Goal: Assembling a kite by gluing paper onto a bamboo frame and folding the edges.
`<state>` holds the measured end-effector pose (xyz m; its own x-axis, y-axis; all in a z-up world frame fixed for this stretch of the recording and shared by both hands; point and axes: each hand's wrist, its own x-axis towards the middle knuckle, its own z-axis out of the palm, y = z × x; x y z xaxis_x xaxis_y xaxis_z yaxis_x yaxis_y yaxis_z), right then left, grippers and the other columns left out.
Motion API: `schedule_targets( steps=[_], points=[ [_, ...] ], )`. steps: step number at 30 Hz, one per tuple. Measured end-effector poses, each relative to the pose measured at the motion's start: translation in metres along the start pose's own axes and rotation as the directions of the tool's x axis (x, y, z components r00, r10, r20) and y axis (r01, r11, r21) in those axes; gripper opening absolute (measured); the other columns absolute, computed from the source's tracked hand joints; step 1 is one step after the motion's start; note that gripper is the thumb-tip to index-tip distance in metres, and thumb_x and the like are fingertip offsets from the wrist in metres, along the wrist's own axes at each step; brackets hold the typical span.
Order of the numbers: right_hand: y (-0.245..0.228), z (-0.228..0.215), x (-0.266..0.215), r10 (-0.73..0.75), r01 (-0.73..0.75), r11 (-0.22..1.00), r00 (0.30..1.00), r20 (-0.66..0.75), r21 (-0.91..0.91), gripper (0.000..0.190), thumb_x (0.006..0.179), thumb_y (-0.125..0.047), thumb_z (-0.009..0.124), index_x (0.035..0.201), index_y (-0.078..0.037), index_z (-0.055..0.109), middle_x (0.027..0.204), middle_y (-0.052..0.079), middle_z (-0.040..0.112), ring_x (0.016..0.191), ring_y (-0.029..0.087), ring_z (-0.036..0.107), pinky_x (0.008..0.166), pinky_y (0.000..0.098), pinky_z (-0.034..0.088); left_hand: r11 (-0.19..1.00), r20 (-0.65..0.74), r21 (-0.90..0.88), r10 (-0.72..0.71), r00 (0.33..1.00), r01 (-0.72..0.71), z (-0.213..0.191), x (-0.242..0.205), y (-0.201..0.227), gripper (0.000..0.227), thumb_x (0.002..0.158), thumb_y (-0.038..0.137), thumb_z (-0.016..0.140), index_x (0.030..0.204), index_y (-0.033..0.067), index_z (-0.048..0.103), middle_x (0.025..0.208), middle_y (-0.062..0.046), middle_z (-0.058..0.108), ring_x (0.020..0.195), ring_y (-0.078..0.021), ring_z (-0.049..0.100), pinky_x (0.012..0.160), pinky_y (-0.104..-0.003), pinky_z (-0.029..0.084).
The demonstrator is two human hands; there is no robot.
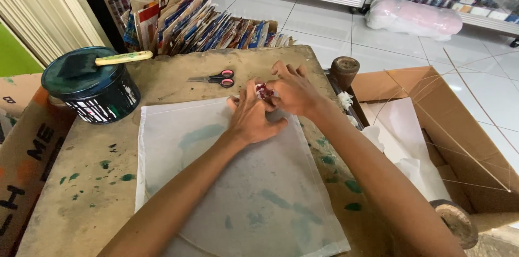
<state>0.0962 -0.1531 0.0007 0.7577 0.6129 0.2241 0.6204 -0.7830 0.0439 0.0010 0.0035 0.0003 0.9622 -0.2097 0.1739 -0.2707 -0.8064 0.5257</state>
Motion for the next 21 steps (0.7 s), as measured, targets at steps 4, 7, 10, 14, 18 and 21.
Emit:
schedule_targets(
  steps=[4,7,10,14,18,21],
  points=[
    [-0.005,-0.006,0.001,0.038,-0.038,0.999,0.999,-0.008,0.018,0.027,0.084,-0.029,0.080,0.110,-0.027,0.073,0.126,0.001,0.040,0.117,0.031,0.055,0.099,0.0474,0.034,0.999,-0.015,-0.032,0.007,1.000,-0.008,0.007,0.004,-0.007,0.042,0.076,0.049,0.071,0.107,0.0231,0.080,0.145,-0.012,0.033,0.136,-0.0443,0.041,0.113,-0.066,0.021],
    [-0.008,-0.010,0.006,0.054,-0.054,0.998,0.999,-0.002,0.043,0.029,0.079,-0.028,0.083,0.106,-0.028,0.071,0.127,0.003,0.042,0.118,0.034,0.055,0.100,0.0485,0.035,1.000,-0.029,-0.018,0.008,1.000,-0.009,0.013,0.008,-0.014,0.043,0.075,0.051,0.072,0.107,0.0236,0.079,0.148,-0.010,0.031,0.136,-0.0437,0.041,0.114,-0.066,0.022],
    [-0.010,-0.013,0.007,0.075,-0.076,0.996,0.997,0.020,0.049,0.036,0.078,-0.028,0.085,0.111,-0.029,0.070,0.129,0.002,0.041,0.120,0.034,0.055,0.101,0.0484,0.036,1.000,-0.030,-0.024,-0.002,1.000,0.001,0.009,0.006,-0.011,0.043,0.074,0.050,0.073,0.108,0.0240,0.079,0.147,-0.010,0.032,0.137,-0.0419,0.042,0.114,-0.064,0.023],
    [-0.005,-0.007,0.009,0.089,-0.095,0.993,0.992,0.087,0.072,0.039,0.082,-0.028,0.082,0.120,-0.032,0.072,0.133,0.004,0.041,0.123,0.037,0.055,0.103,0.0484,0.036,1.000,-0.008,-0.023,-0.010,1.000,0.010,0.007,0.006,-0.009,0.044,0.076,0.049,0.073,0.111,0.0235,0.079,0.153,-0.011,0.028,0.141,-0.0419,0.039,0.115,-0.066,0.022],
    [-0.007,-0.009,0.008,0.103,-0.116,0.988,0.987,0.124,0.102,0.042,0.084,-0.025,0.079,0.125,-0.033,0.071,0.136,0.006,0.042,0.126,0.039,0.054,0.105,0.0496,0.036,1.000,0.000,-0.021,-0.011,1.000,0.011,0.007,0.006,-0.011,0.046,0.076,0.051,0.074,0.114,0.0255,0.079,0.157,-0.011,0.025,0.143,-0.0411,0.038,0.116,-0.068,0.020],
    [-0.002,-0.004,0.012,0.107,-0.120,0.989,0.985,0.134,0.092,0.045,0.086,-0.027,0.078,0.129,-0.035,0.069,0.136,0.005,0.042,0.126,0.040,0.054,0.105,0.0500,0.036,0.998,-0.015,-0.054,-0.019,1.000,0.018,0.006,0.005,-0.008,0.044,0.074,0.049,0.074,0.110,0.0238,0.080,0.157,-0.012,0.026,0.142,-0.0419,0.039,0.115,-0.066,0.022]
  ],
)
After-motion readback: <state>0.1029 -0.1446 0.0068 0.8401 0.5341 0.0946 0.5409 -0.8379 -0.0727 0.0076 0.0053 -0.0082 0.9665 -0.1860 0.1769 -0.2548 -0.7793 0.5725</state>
